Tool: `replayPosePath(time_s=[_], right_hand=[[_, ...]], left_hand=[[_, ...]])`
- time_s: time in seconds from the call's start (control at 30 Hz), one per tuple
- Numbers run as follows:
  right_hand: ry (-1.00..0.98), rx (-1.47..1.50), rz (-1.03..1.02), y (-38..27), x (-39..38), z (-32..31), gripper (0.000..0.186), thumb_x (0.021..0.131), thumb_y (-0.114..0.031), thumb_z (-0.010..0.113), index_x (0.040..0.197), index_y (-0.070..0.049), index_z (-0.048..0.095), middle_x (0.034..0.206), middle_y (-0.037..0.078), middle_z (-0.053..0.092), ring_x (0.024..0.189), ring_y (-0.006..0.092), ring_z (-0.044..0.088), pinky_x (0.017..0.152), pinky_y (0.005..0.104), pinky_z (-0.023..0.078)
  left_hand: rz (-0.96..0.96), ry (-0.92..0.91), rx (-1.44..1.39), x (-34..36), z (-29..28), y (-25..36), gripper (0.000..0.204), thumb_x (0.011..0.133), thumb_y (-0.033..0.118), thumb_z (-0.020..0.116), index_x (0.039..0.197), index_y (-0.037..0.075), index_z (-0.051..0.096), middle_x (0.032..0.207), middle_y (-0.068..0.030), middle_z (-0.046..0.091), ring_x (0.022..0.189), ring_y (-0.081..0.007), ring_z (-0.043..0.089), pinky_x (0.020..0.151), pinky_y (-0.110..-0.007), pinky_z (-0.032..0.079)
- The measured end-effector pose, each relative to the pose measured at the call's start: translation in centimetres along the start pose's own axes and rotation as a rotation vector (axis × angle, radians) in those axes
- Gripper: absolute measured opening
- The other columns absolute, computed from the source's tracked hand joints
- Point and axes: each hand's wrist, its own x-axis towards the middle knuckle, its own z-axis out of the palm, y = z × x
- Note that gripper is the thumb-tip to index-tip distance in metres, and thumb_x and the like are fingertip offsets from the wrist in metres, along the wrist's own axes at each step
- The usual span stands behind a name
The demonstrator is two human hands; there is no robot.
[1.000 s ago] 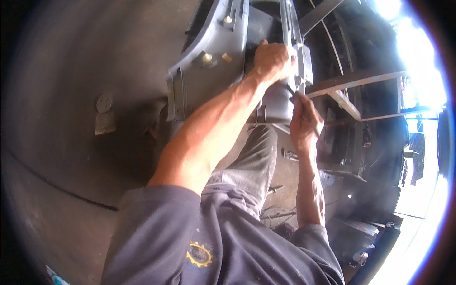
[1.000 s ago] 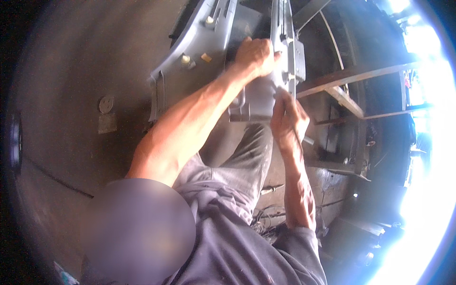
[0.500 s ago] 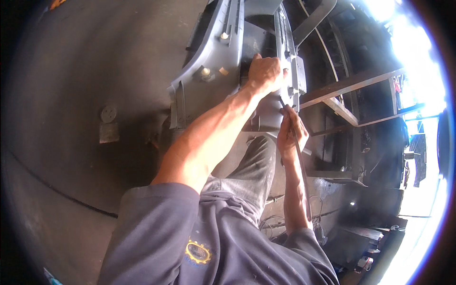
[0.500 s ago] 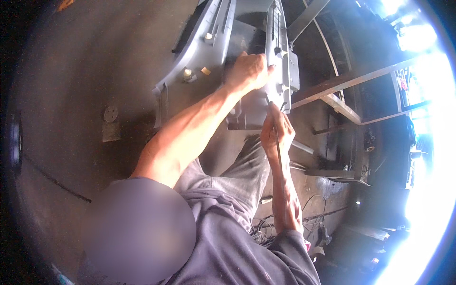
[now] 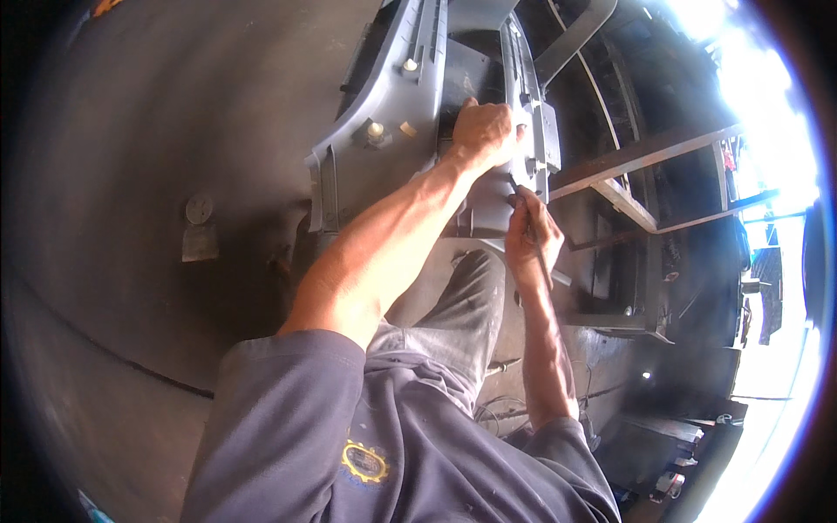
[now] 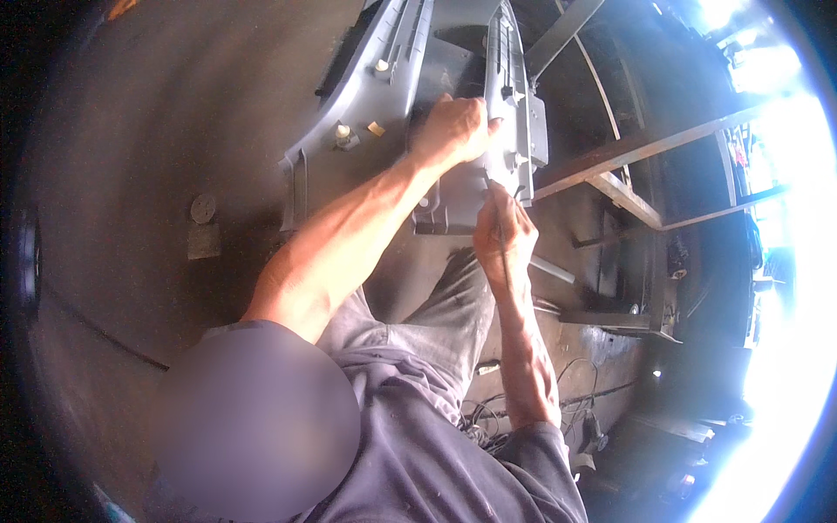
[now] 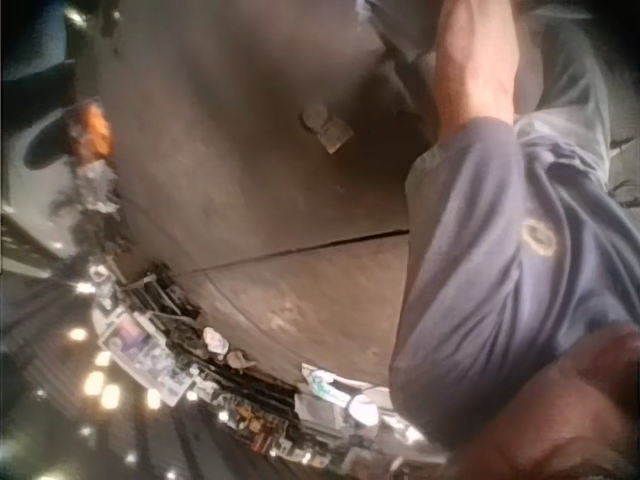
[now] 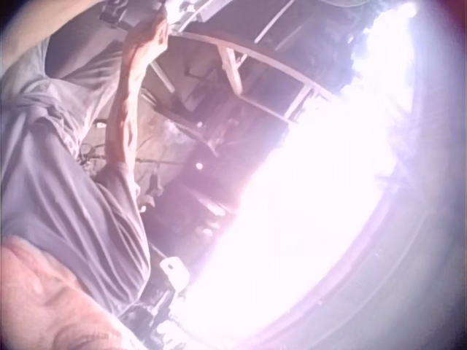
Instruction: The person uses a screwdriver to remove fasteners from a small metal disc on the floor, then scrapes and cleans the edges of a large grey plastic car part, likely a bumper or fender, using a metal tool. The person repeatedly scrapes the same areas of the plastic part.
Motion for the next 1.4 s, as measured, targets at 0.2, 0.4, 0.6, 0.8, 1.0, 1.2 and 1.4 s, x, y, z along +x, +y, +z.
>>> replayPosePath(time_s=[0.2, 0.4, 0.6, 0.8, 1.0, 1.2, 1.4], right_hand=[[-0.102, -0.036, -0.041, -0.7, 0.7, -1.3, 0.020, 0.086, -0.001, 0.058, 0.106, -0.003, 0.062, 0.080, 0.016, 0.066, 0.070, 0.0311, 0.067, 0.062, 0.0361, 0.053], [-0.030, -0.020, 0.058, -2.0, 0.8, -2.1, 0.018, 0.086, -0.002, 0.061, 0.103, -0.005, 0.065, 0.077, 0.016, 0.067, 0.068, 0.0281, 0.068, 0.063, 0.0344, 0.053], [-0.271, -0.008, 0.492, -2.9, -0.4, -4.7, 0.021, 0.086, -0.004, 0.062, 0.107, -0.005, 0.064, 0.082, 0.016, 0.070, 0.072, 0.0271, 0.071, 0.067, 0.0343, 0.055], [-0.400, -0.229, -0.086, -12.5, 0.3, -4.0, 0.033, 0.081, 0.002, 0.062, 0.113, -0.005, 0.060, 0.099, 0.015, 0.066, 0.092, 0.0354, 0.063, 0.079, 0.0416, 0.052], [-0.650, -0.817, 0.277, -6.1, 7.7, -1.0, 0.016, 0.086, -0.014, 0.056, 0.087, -0.003, 0.067, 0.081, 0.017, 0.068, 0.082, 0.0331, 0.068, 0.073, 0.0446, 0.052], [-0.699, -0.799, 0.273, -7.3, 7.7, -1.8, 0.018, 0.083, -0.013, 0.054, 0.079, -0.006, 0.070, 0.076, 0.017, 0.068, 0.076, 0.0326, 0.069, 0.067, 0.0437, 0.055], [-0.554, -1.056, 0.288, -13.0, 11.1, -13.5, 0.019, 0.087, -0.017, 0.054, 0.088, -0.006, 0.070, 0.088, 0.015, 0.069, 0.082, 0.0302, 0.069, 0.072, 0.0381, 0.054]], left_hand=[[-0.033, 0.015, -0.017, 0.2, 0.3, -1.3, 0.045, 0.088, 0.044, 0.061, 0.084, -0.001, 0.066, 0.071, -0.0207, 0.067, 0.072, -0.0348, 0.068, 0.081, -0.044, 0.048], [-0.056, 0.008, -0.032, -0.1, 0.1, -0.3, 0.042, 0.088, 0.042, 0.060, 0.086, 0.001, 0.067, 0.070, -0.0186, 0.068, 0.067, -0.0335, 0.067, 0.076, -0.043, 0.048], [-0.047, -0.004, -0.024, -0.4, 1.2, 0.1, 0.041, 0.091, 0.041, 0.057, 0.084, 0.001, 0.064, 0.065, -0.0170, 0.067, 0.060, -0.0307, 0.065, 0.079, -0.041, 0.044], [-0.097, -0.025, -0.009, -0.1, 0.4, -0.1, 0.040, 0.092, 0.040, 0.055, 0.087, 0.001, 0.064, 0.068, -0.0178, 0.068, 0.065, -0.0314, 0.068, 0.080, -0.040, 0.044], [-0.110, -0.090, -0.017, 0.3, -0.1, 0.6, 0.041, 0.093, 0.041, 0.054, 0.091, 0.002, 0.064, 0.073, -0.0171, 0.070, 0.070, -0.0307, 0.069, 0.085, -0.042, 0.043], [-0.085, -0.033, -0.011, 0.2, 0.6, 0.1, 0.042, 0.092, 0.043, 0.054, 0.093, 0.002, 0.064, 0.075, -0.0166, 0.070, 0.070, -0.0306, 0.068, 0.084, -0.042, 0.044], [0.059, 0.119, 0.003, 1.1, 1.2, -0.4, 0.043, 0.090, 0.044, 0.058, 0.080, 0.003, 0.064, 0.068, -0.0165, 0.066, 0.063, -0.0313, 0.065, 0.076, -0.046, 0.046]])
